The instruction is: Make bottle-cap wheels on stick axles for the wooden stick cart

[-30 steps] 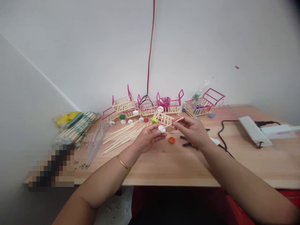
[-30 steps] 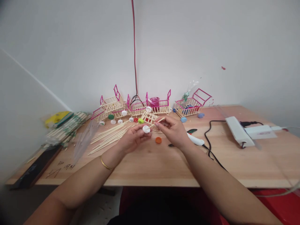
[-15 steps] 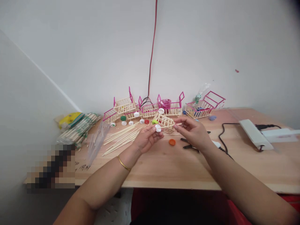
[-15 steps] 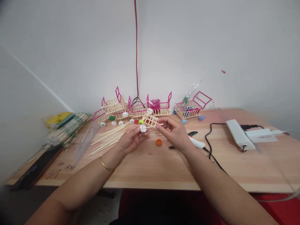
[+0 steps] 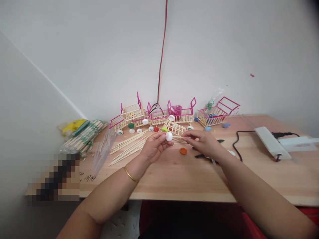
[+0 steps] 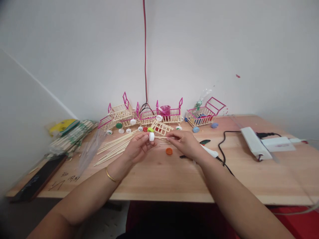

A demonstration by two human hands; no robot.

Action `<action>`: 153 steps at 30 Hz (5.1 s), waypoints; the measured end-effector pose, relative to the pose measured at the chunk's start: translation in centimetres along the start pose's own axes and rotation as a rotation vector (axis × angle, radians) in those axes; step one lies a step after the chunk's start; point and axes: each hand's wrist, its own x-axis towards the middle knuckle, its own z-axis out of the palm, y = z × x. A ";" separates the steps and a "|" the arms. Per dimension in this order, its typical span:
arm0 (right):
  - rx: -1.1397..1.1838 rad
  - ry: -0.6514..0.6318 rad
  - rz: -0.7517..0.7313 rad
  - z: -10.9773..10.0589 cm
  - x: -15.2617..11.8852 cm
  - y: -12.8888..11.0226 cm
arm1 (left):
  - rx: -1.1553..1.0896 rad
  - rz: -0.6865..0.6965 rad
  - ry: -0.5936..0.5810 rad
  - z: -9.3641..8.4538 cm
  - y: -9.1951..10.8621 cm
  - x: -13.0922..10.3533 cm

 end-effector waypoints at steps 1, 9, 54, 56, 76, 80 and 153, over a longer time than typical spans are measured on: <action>0.003 -0.036 -0.002 0.0 0.0 0.1 | 0.000 -0.005 0.000 0.0 0.0 0.0; -0.017 -0.064 -0.040 0.3 0.0 0.5 | 0.024 -0.066 -0.035 0.1 0.1 -0.2; -0.018 -0.019 -0.147 0.4 -0.1 0.4 | 0.033 -0.068 -0.112 0.4 0.4 -0.4; -0.016 -0.017 -0.153 0.4 -0.1 0.5 | 0.033 -0.062 -0.117 0.4 0.4 -0.4; 0.006 -0.031 -0.102 0.6 0.0 -0.2 | -0.021 -0.099 -0.165 0.1 0.0 -0.4; -0.001 -0.045 -0.126 0.6 0.0 -0.1 | -0.053 -0.147 -0.182 0.2 0.4 -0.5; 0.095 0.019 -0.074 -0.3 -0.3 -0.5 | 0.089 -0.181 -0.149 -0.3 -0.1 -0.2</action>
